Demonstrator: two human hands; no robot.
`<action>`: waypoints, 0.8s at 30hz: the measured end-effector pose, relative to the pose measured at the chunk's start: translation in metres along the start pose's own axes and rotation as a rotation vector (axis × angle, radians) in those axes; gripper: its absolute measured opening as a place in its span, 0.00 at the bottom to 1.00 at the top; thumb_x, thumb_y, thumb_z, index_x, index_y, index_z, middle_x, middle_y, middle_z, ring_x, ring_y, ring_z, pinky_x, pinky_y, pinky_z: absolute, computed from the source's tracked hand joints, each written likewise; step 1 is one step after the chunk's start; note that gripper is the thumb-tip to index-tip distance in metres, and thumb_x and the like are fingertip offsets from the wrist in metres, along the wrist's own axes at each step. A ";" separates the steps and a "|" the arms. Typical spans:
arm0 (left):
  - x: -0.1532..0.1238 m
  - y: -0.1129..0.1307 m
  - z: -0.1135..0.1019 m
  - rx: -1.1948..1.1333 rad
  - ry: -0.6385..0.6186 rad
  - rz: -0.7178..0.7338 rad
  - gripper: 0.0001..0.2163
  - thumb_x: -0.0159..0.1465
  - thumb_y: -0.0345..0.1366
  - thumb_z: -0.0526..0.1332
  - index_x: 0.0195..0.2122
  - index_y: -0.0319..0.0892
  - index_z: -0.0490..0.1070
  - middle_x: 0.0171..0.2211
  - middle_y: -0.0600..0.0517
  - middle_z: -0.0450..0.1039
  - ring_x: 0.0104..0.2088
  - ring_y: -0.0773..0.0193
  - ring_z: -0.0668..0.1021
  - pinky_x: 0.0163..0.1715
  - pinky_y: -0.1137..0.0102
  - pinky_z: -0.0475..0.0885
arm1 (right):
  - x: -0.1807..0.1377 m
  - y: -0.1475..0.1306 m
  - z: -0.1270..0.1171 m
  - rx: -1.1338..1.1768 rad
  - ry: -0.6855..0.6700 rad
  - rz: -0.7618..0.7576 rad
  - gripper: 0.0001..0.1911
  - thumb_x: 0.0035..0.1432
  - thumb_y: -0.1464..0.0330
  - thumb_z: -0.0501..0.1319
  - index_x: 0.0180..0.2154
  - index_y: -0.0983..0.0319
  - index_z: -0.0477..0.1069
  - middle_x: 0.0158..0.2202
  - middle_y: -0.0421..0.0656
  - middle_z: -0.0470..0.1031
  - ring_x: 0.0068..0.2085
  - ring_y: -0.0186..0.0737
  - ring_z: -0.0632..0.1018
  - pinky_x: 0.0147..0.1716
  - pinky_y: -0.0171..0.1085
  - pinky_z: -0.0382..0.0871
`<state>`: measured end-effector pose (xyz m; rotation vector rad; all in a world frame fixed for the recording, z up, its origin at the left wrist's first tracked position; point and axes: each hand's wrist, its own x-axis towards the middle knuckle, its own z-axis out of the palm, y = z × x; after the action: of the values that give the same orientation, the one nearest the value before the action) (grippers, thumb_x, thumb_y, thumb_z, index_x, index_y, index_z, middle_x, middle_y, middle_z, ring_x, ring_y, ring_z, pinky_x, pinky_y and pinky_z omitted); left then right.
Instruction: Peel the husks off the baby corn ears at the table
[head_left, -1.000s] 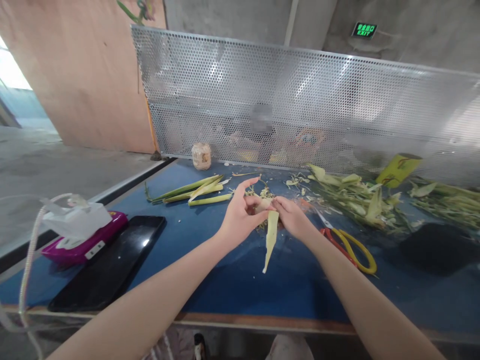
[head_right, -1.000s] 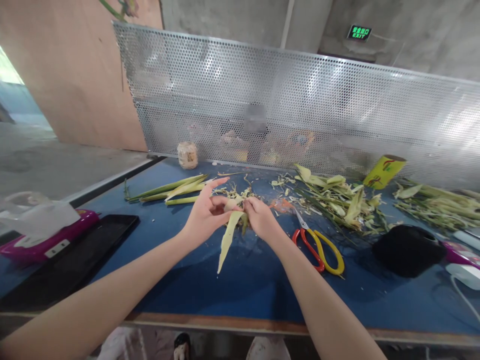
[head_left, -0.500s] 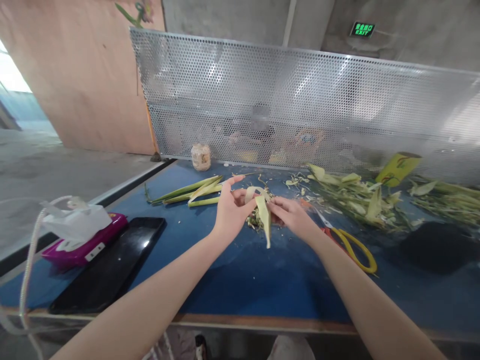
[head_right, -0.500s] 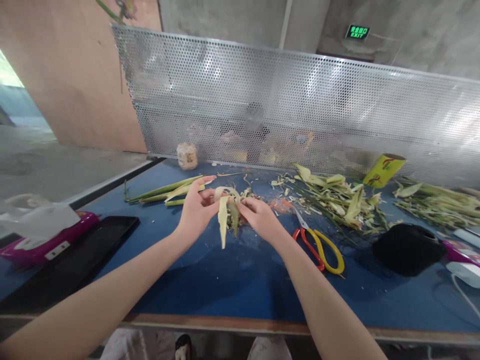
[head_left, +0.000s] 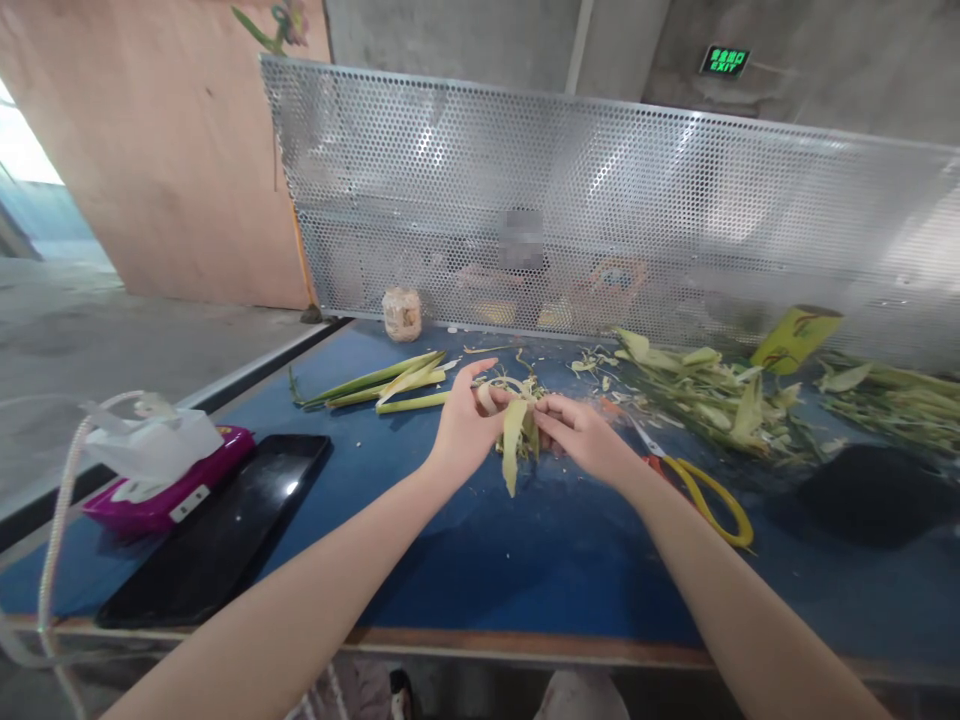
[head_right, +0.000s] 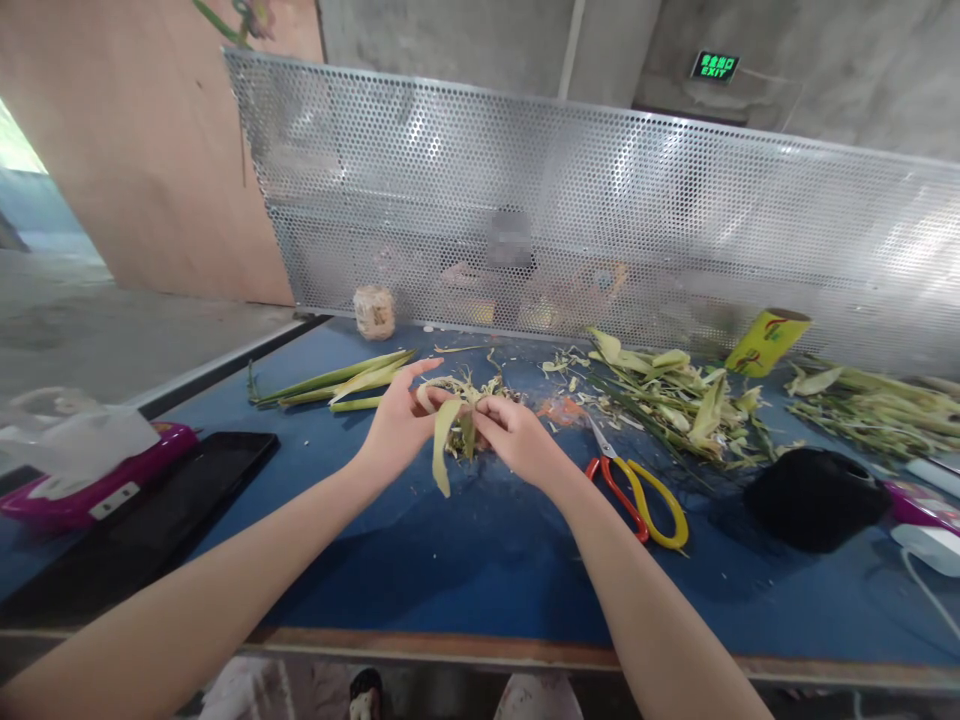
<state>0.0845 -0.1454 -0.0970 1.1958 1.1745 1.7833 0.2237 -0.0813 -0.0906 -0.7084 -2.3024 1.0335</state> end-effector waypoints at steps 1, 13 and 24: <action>0.000 0.001 0.000 -0.001 0.010 0.002 0.28 0.46 0.27 0.64 0.48 0.39 0.55 0.23 0.56 0.69 0.22 0.71 0.72 0.25 0.73 0.69 | 0.000 0.000 0.000 -0.015 -0.001 -0.005 0.11 0.56 0.64 0.49 0.25 0.61 0.59 0.20 0.36 0.62 0.21 0.31 0.64 0.24 0.33 0.58; -0.006 0.006 0.005 -0.028 -0.147 0.073 0.26 0.48 0.27 0.63 0.48 0.41 0.55 0.25 0.55 0.72 0.20 0.72 0.71 0.22 0.75 0.69 | 0.003 0.008 0.002 -0.035 0.080 -0.009 0.11 0.59 0.63 0.43 0.27 0.59 0.54 0.19 0.34 0.56 0.21 0.32 0.61 0.23 0.33 0.56; -0.010 0.016 0.006 -0.169 -0.277 -0.006 0.32 0.43 0.27 0.67 0.50 0.41 0.56 0.22 0.56 0.72 0.25 0.67 0.75 0.30 0.71 0.69 | 0.010 0.021 -0.005 -0.111 0.190 0.133 0.11 0.56 0.64 0.45 0.23 0.60 0.53 0.18 0.34 0.55 0.21 0.31 0.61 0.22 0.33 0.55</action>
<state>0.0924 -0.1587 -0.0841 1.2878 0.8504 1.6151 0.2249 -0.0600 -0.1019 -0.9732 -2.1843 0.8599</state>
